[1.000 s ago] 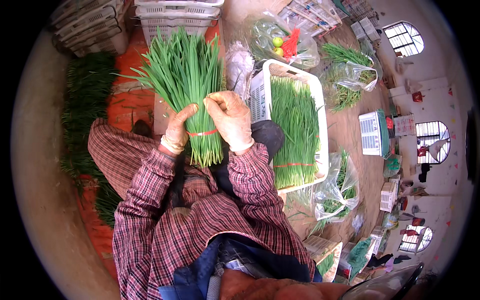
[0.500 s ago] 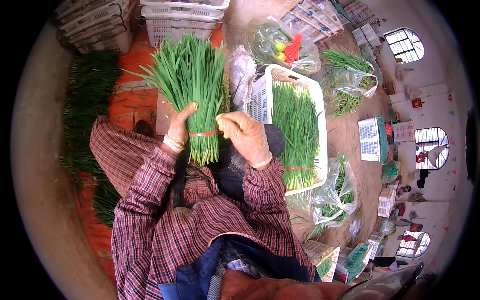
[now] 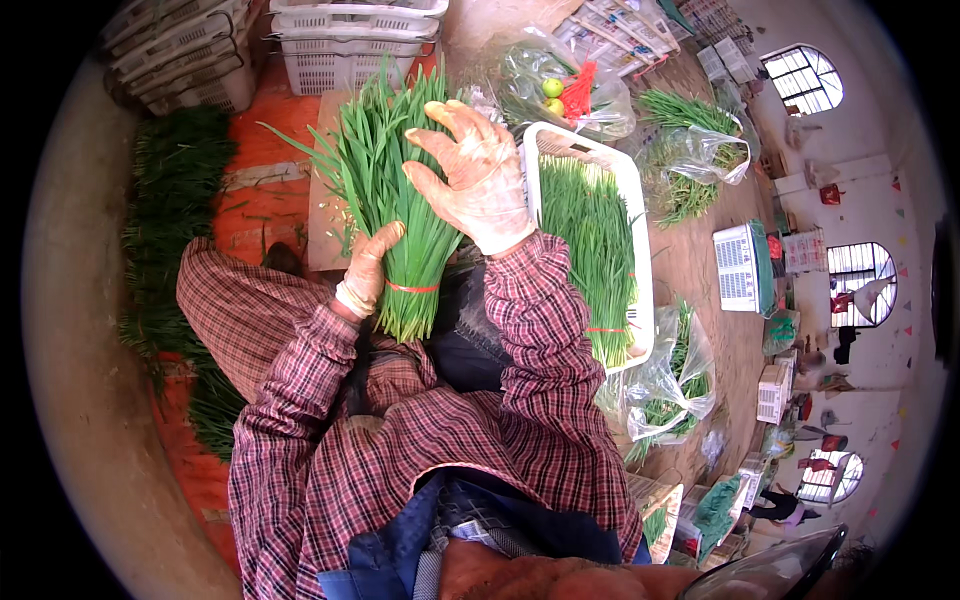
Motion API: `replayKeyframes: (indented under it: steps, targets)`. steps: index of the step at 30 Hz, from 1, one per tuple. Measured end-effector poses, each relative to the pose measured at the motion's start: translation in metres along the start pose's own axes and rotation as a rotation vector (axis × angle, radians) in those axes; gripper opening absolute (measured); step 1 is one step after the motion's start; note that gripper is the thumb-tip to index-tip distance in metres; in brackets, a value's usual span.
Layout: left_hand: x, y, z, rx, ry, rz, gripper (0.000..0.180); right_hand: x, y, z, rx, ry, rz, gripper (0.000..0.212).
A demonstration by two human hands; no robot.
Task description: The person processes bunches of green chives by securing them with red bands, trimming the ends using a knife on a wooden board, and placing the finished bundles into white plastic crates.
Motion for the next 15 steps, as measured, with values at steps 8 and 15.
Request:
replayKeyframes:
  steps: [8,15]
  targets:
    - [0.0,0.0037,-0.0047,0.083,-0.029,0.0,0.043,-0.0033,0.0024,0.0086,0.049,-0.081,-0.091,0.031]
    - [0.006,0.0093,-0.0079,0.131,-0.036,-0.032,0.052,-0.0035,0.0023,0.0091,-0.007,-0.028,-0.129,0.029]
Point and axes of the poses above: each hand's wrist, its own x-axis towards the middle knuckle, its own y-axis out of the back of the hand, z = x × y, the point moved 5 cm from there along x, towards the middle knuckle, and after that the axes turned 6 degrees about z, right-handed, at the moved point
